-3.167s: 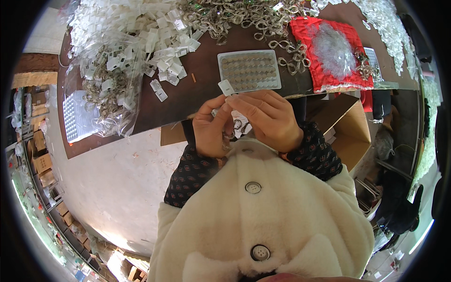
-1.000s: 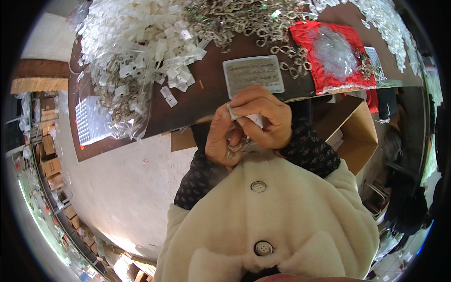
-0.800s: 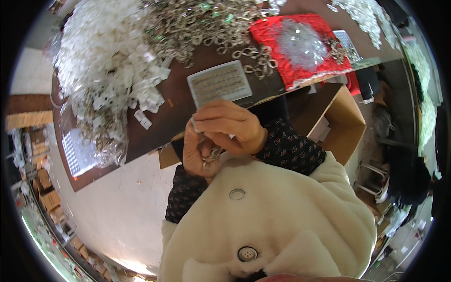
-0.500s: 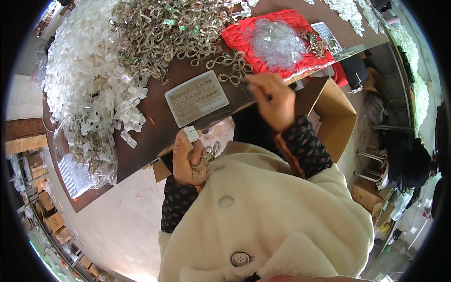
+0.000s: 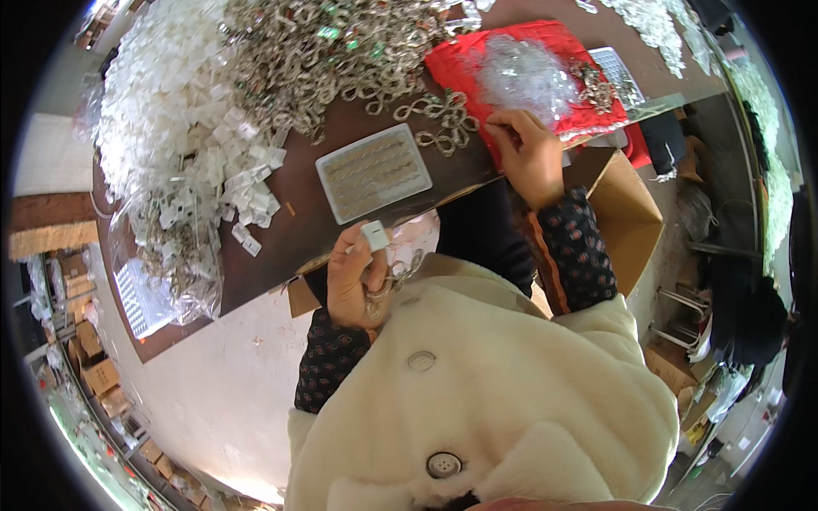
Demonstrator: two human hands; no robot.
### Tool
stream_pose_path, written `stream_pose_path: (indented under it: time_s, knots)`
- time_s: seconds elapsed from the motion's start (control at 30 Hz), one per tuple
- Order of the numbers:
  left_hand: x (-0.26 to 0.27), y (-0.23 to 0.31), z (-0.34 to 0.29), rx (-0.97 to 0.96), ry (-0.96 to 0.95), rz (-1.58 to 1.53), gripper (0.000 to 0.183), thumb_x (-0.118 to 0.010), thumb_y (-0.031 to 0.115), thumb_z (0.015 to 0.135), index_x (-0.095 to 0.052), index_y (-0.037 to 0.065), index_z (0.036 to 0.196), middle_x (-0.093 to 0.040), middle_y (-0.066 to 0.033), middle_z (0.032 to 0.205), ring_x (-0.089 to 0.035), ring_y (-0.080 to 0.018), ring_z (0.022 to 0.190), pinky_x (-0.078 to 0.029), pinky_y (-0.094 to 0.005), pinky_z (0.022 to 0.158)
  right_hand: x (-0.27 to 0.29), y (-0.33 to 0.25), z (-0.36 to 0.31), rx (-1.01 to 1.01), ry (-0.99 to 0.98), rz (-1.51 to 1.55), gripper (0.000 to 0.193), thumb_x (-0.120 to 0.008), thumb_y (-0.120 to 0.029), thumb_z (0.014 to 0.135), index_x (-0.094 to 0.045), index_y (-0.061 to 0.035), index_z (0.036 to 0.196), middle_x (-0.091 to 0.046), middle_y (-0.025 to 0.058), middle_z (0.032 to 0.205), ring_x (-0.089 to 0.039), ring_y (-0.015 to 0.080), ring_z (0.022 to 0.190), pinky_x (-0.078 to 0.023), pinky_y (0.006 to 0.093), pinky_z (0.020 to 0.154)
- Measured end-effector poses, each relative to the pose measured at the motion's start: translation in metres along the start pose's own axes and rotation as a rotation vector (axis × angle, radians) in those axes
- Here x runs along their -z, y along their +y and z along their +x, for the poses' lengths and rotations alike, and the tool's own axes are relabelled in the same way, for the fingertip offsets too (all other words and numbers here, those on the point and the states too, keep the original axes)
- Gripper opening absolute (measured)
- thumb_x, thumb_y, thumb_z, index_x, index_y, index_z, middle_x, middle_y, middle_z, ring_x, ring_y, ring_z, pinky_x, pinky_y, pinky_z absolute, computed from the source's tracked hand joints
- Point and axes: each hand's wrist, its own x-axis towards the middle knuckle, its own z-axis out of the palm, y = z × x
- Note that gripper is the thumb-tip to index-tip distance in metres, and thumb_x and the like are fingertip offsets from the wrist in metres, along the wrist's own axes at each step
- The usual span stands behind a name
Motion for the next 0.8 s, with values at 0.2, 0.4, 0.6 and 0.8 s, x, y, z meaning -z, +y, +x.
stream_pose_path:
  time_s: [0.2, 0.4, 0.6, 0.8]
  knots:
    - [-0.009, -0.003, -0.004, -0.001, 0.09, -0.043, 0.022, -0.062, 0.008, 0.096, -0.062, 0.003, 0.117, -0.069, -0.0097, 0.094, -0.048, -0.0072, 0.053, -0.037, -0.0199, 0.047, -0.016, -0.086, -0.047, 0.135, -0.374, 0.605, 0.01, -0.066, 0.004, 0.087, -0.065, -0.0008, 0.096, -0.069, 0.0129, 0.097, -0.069, 0.0234, 0.089, -0.053, 0.031, 0.08]
    - [-0.009, 0.002, -0.01, -0.064, 0.117, 0.024, 0.021, -0.063, 0.015, 0.096, -0.063, 0.007, 0.115, -0.062, -0.0019, 0.079, -0.045, -0.0053, 0.05, -0.035, -0.019, 0.046, -0.028, -0.11, -0.051, 0.195, -0.413, 0.571, 0.013, -0.065, 0.007, 0.086, -0.064, -0.0018, 0.096, -0.07, 0.015, 0.1, -0.069, 0.0262, 0.09, -0.054, 0.0321, 0.08]
    - [-0.003, 0.003, -0.011, -0.079, 0.08, -0.028, 0.017, -0.064, 0.009, 0.096, -0.064, 0.003, 0.111, -0.064, -0.0048, 0.079, -0.049, -0.0062, 0.052, -0.039, -0.0201, 0.048, -0.031, -0.11, -0.054, 0.209, -0.395, 0.561, 0.014, -0.067, 0.005, 0.085, -0.064, -0.0027, 0.096, -0.07, 0.0137, 0.1, -0.07, 0.0252, 0.087, -0.055, 0.031, 0.076]
    - [0.002, 0.003, -0.012, -0.103, 0.075, 0.038, 0.014, -0.066, 0.008, 0.094, -0.064, 0.002, 0.107, -0.065, -0.0059, 0.081, -0.049, -0.0062, 0.053, -0.039, -0.0203, 0.048, -0.026, -0.106, -0.05, 0.167, -0.477, 0.615, 0.012, -0.069, 0.003, 0.085, -0.065, -0.0038, 0.094, -0.069, 0.0106, 0.099, -0.068, 0.0257, 0.082, -0.054, 0.0312, 0.071]
